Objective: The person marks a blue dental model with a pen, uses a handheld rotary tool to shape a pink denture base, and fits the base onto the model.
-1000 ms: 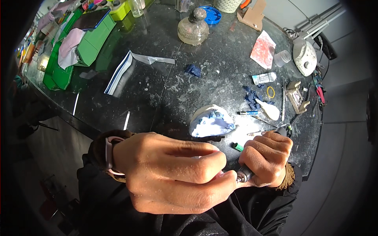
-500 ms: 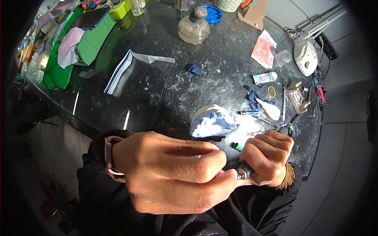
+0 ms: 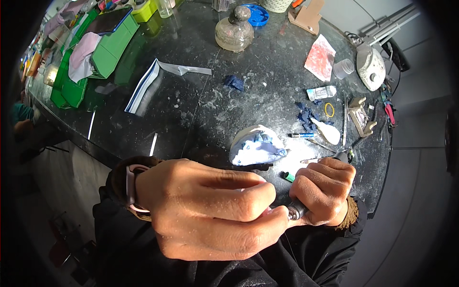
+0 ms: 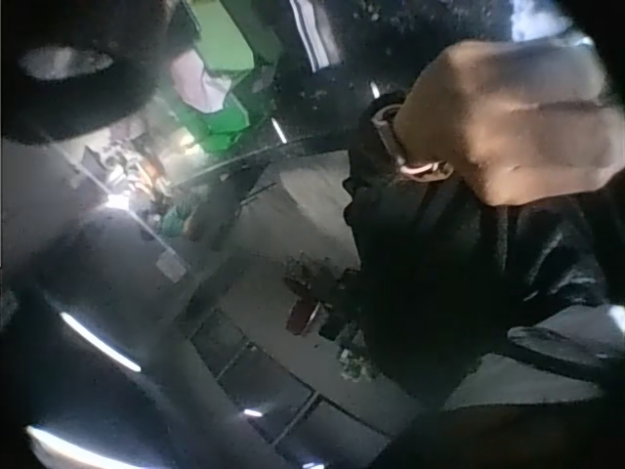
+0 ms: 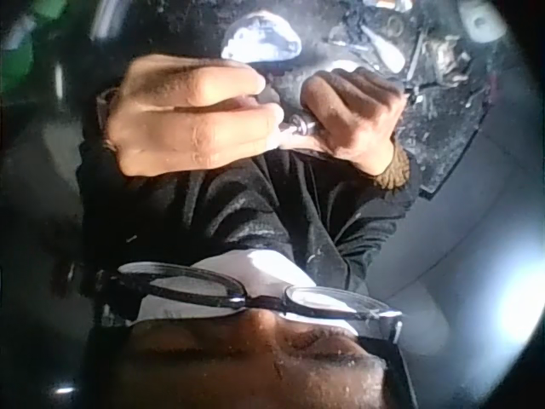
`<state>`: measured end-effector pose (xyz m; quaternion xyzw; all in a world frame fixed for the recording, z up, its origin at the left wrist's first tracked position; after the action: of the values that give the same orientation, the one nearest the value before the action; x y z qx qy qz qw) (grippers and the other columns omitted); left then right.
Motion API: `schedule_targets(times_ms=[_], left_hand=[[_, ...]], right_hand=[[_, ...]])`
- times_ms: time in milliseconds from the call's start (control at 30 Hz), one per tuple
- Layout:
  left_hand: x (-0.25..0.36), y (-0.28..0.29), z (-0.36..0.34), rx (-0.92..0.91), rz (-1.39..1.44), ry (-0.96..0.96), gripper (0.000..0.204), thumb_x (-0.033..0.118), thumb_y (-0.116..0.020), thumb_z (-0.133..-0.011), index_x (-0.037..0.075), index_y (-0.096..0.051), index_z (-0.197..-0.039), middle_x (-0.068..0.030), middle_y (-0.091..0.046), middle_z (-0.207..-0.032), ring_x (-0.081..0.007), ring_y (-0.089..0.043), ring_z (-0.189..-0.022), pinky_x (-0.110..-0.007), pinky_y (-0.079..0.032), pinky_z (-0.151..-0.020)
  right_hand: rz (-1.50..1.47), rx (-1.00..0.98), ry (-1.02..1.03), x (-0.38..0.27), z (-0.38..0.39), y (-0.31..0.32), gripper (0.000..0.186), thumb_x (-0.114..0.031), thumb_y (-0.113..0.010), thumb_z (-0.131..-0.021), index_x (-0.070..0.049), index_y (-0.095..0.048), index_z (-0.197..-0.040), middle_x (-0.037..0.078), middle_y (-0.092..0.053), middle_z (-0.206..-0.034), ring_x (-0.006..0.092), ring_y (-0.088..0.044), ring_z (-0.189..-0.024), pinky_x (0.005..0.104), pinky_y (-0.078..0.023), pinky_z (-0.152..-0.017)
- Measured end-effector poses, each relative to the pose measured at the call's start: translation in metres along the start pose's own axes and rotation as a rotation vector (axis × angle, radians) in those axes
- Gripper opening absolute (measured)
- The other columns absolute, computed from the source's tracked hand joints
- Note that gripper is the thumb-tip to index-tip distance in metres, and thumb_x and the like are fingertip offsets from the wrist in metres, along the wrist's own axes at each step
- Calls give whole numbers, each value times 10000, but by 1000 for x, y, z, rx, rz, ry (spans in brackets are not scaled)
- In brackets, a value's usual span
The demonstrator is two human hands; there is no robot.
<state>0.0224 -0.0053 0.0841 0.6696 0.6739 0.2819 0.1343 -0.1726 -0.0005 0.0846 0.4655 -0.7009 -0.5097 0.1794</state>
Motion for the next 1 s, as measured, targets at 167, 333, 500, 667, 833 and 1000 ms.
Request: schedule_targets(times_ms=[167, 333, 500, 667, 833, 1000], left_hand=[[0, -2, 1, 29, 21, 2, 241, -61, -742, -625, 119, -697, -779, 82, -636, -875, -79, -590, -789, -184, -592, -638], [1, -5, 3, 52, 23, 22, 237, -65, -735, -634, 117, -697, -780, 84, -634, -869, -81, -591, -778, -174, -585, -618], [2, -2, 4, 46, -4, 0, 243, -77, -723, -646, 121, -693, -783, 94, -629, -875, -78, -595, -798, -165, -572, -628], [0, 0, 2, -19, -24, -38, 257, -74, -722, -654, 132, -691, -804, 109, -624, -908, -77, -585, -840, -180, -570, -688], [0, 1, 4, -39, -42, -51, 269, -74, -721, -644, 134, -691, -813, 117, -622, -927, -73, -578, -843, -179, -565, -690], [1, -3, 5, 73, -39, -48, 243, -62, -728, -635, 134, -694, -774, 114, -631, -851, -67, -585, -773, -165, -558, -622]], right_hand=[[1, 16, 8, -1, 0, 0, 498, -540, -658, -712, -96, -482, -570, -11, -520, -522, 102, -504, -398, 223, -336, -366], [-33, -9, 4, 0, -1, 0, 502, -536, -664, -706, -93, -474, -566, -10, -510, -513, 106, -504, -397, 225, -330, -364], [-51, -19, -47, -1, 3, -1, 500, -557, -658, -657, -97, -470, -601, 27, -479, -549, 175, -507, -435, 281, -335, -411], [-16, -33, -77, -2, 5, 1, 508, -567, -660, -647, -98, -471, -601, 27, -491, -555, 175, -519, -449, 275, -342, -419], [-2, 39, -1, 1, 0, -3, 532, -568, -676, -689, -97, -475, -545, -8, -508, -495, 100, -486, -379, 223, -326, -358], [-4, 19, 39, 1, 1, -3, 521, -570, -673, -684, -96, -491, -566, -15, -514, -506, 99, -492, -387, 222, -329, -360]])
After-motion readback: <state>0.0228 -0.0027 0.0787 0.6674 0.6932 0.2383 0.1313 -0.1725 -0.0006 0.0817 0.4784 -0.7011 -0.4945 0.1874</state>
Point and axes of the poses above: each hand's wrist, its own z-axis away from the middle knuckle, its own y-axis out of the back of the hand, x = y × z, the point moved 2 cm from there along -z, towards the middle knuckle
